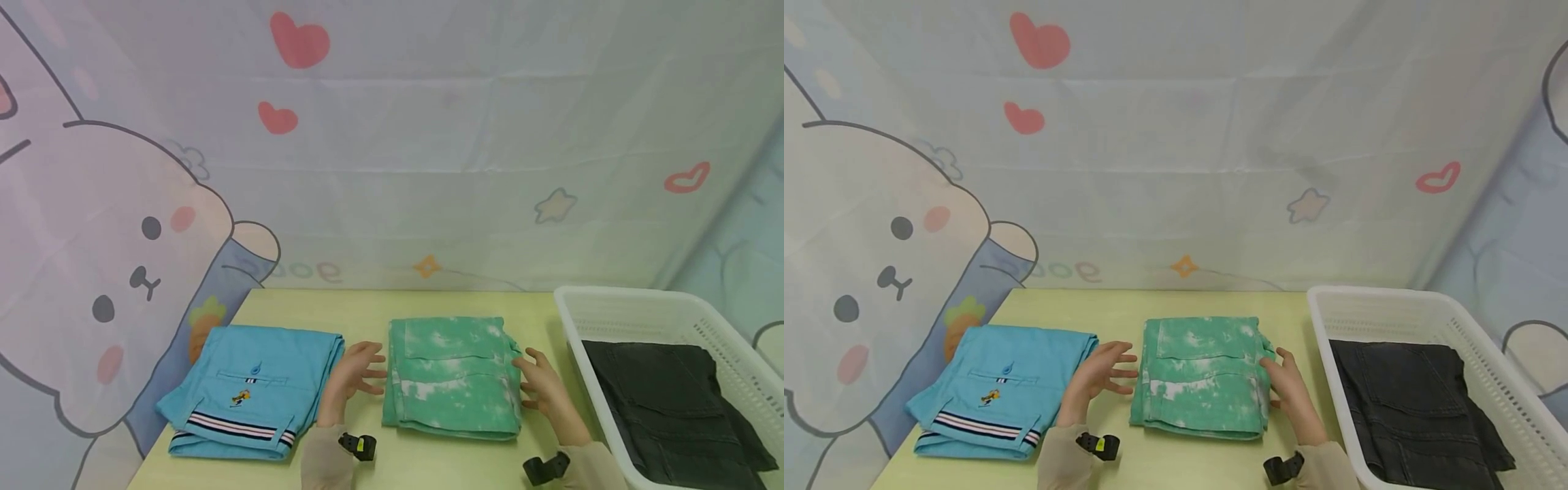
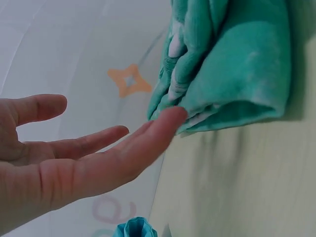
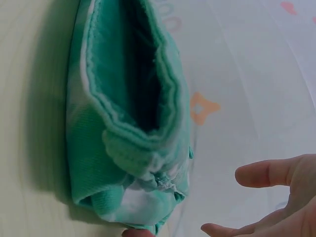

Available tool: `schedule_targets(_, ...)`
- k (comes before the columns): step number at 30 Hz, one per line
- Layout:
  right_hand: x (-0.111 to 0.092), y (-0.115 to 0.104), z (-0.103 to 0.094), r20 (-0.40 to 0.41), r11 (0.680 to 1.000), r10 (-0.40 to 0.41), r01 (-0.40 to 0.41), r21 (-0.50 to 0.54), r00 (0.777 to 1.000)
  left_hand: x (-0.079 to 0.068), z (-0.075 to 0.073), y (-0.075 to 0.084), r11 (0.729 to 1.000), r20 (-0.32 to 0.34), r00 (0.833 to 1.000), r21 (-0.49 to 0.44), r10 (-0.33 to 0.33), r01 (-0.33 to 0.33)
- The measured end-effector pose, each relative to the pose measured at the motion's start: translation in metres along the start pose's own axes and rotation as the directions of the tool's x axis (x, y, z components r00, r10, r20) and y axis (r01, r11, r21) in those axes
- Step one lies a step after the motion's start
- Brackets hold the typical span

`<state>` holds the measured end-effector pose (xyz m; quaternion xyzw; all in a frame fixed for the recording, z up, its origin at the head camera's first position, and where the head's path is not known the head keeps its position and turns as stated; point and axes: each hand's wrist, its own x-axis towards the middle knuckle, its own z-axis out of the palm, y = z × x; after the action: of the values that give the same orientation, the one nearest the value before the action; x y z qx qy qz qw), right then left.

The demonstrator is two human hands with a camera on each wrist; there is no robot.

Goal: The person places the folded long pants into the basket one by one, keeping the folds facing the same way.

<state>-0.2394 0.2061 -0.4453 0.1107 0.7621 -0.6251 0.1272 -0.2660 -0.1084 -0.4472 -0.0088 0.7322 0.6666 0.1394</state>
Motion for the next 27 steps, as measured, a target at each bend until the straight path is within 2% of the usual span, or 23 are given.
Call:
schedule_targets(11, 0.004, 0.004, 0.001, 0.041, 0.999, 0.038, -0.038, 0.006, 0.998, 0.004, 0.007, -0.005, 0.992, 0.028, 0.992, 0.020, -0.126, 0.125)
schedule_targets(15, 0.005, 0.006, 0.002, 0.054, 0.998, 0.052, -0.054, 0.043, 0.997, 0.003, 0.010, -0.006, 0.993, 0.061, 0.991, 0.025, -0.119, 0.118)
schedule_targets(21, 0.004, 0.006, 0.001, 0.076, 0.990, 0.063, -0.072, 0.124, 0.995, 0.001, 0.012, -0.004, 0.991, 0.093, 0.990, 0.082, -0.110, 0.102)
schedule_targets(27, 0.005, 0.007, 0.002, 0.072, 0.994, 0.070, -0.076, 0.074, 0.995, 0.001, 0.013, 0.000, 0.988, 0.088, 0.988, 0.091, -0.130, 0.122)
